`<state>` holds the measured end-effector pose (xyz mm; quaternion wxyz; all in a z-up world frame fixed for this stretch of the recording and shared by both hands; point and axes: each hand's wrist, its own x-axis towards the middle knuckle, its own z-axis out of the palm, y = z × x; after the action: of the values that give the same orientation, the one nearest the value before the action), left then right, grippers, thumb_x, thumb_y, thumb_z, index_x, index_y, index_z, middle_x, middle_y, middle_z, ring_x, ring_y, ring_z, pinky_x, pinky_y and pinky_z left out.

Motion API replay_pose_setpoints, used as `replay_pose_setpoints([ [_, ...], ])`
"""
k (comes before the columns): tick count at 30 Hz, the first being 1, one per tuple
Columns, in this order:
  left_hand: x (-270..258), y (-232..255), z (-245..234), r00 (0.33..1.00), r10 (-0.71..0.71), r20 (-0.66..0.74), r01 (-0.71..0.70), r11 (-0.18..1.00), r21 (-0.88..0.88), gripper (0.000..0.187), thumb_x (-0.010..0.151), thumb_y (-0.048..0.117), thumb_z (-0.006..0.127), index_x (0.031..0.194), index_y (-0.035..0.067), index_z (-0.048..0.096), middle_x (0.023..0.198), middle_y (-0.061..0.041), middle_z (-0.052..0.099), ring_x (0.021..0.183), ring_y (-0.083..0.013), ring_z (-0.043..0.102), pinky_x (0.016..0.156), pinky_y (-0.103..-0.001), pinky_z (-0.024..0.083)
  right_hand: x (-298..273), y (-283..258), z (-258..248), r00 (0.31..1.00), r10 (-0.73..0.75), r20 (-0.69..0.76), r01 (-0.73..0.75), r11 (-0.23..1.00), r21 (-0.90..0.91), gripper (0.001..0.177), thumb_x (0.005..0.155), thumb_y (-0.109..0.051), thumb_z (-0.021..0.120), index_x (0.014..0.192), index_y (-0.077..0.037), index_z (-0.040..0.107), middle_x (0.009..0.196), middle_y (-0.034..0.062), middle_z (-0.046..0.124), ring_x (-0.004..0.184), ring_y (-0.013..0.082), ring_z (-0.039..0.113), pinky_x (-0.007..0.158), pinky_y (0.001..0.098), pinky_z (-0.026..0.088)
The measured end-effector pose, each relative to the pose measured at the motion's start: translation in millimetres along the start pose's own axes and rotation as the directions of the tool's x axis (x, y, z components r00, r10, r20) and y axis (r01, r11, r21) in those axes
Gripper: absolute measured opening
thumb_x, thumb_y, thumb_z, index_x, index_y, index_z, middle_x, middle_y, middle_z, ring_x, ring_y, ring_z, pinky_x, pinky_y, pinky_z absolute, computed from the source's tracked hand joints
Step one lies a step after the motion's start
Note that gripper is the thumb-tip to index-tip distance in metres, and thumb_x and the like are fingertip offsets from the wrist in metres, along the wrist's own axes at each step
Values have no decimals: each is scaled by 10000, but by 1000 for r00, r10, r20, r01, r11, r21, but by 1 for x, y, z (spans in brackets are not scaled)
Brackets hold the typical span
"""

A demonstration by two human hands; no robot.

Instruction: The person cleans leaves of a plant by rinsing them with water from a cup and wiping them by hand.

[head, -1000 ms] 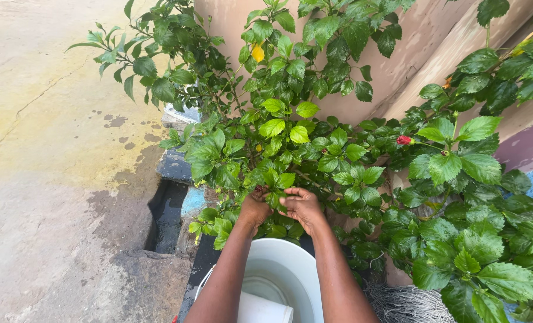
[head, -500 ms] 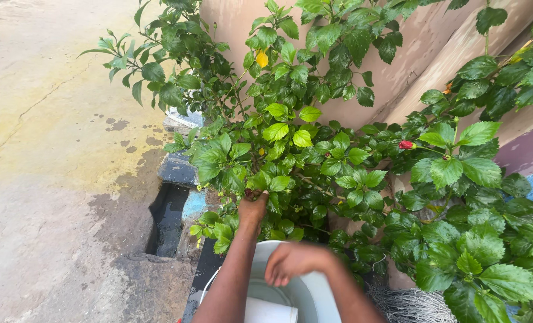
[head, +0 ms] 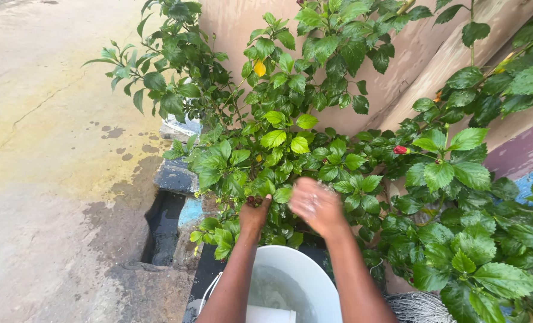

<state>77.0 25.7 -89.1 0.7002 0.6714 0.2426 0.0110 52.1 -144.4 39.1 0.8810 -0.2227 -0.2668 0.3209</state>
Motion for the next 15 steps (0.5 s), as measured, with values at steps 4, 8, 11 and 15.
replay_pose_setpoints([
  [4, 14, -9, 7, 991, 117, -63, -114, 993, 43, 463, 824, 307, 808, 1177, 23, 712, 1112, -157, 741, 1003, -255, 713, 880, -364, 528, 38, 12, -43, 887, -127, -443, -363, 401, -841, 284, 904, -208, 639, 1145, -70, 705, 1046, 69, 765, 963, 113, 730, 821, 271, 606],
  [8, 6, -7, 5, 995, 95, 23, -96, 995, 39, 433, 859, 390, 753, 1148, 68, 765, 1083, -148, 788, 997, -274, 760, 889, -366, 549, 29, 24, -84, 735, -469, -489, -458, 188, -869, 277, 930, -175, 727, 1188, -74, 726, 1084, 48, 769, 992, 134, 709, 878, 281, 562],
  [11, 0, -3, 3, 995, 81, 56, -86, 992, 97, 417, 864, 427, 737, 1137, 116, 780, 1077, -147, 788, 1011, -277, 757, 898, -367, 550, 17, 45, -90, 607, -394, -690, -581, 372, -724, 260, 919, -199, 774, 1144, -80, 721, 1027, 20, 745, 946, 128, 692, 786, 314, 593],
  [15, 6, -3, 2, 992, 122, -1, -117, 956, 270, 446, 803, 503, 790, 1091, 163, 791, 1084, -136, 775, 1029, -311, 728, 914, -392, 548, 19, 55, -96, 624, -368, -689, -457, 544, -704, 225, 887, -200, 791, 1049, -55, 734, 968, 8, 741, 866, 102, 681, 654, 315, 601],
])
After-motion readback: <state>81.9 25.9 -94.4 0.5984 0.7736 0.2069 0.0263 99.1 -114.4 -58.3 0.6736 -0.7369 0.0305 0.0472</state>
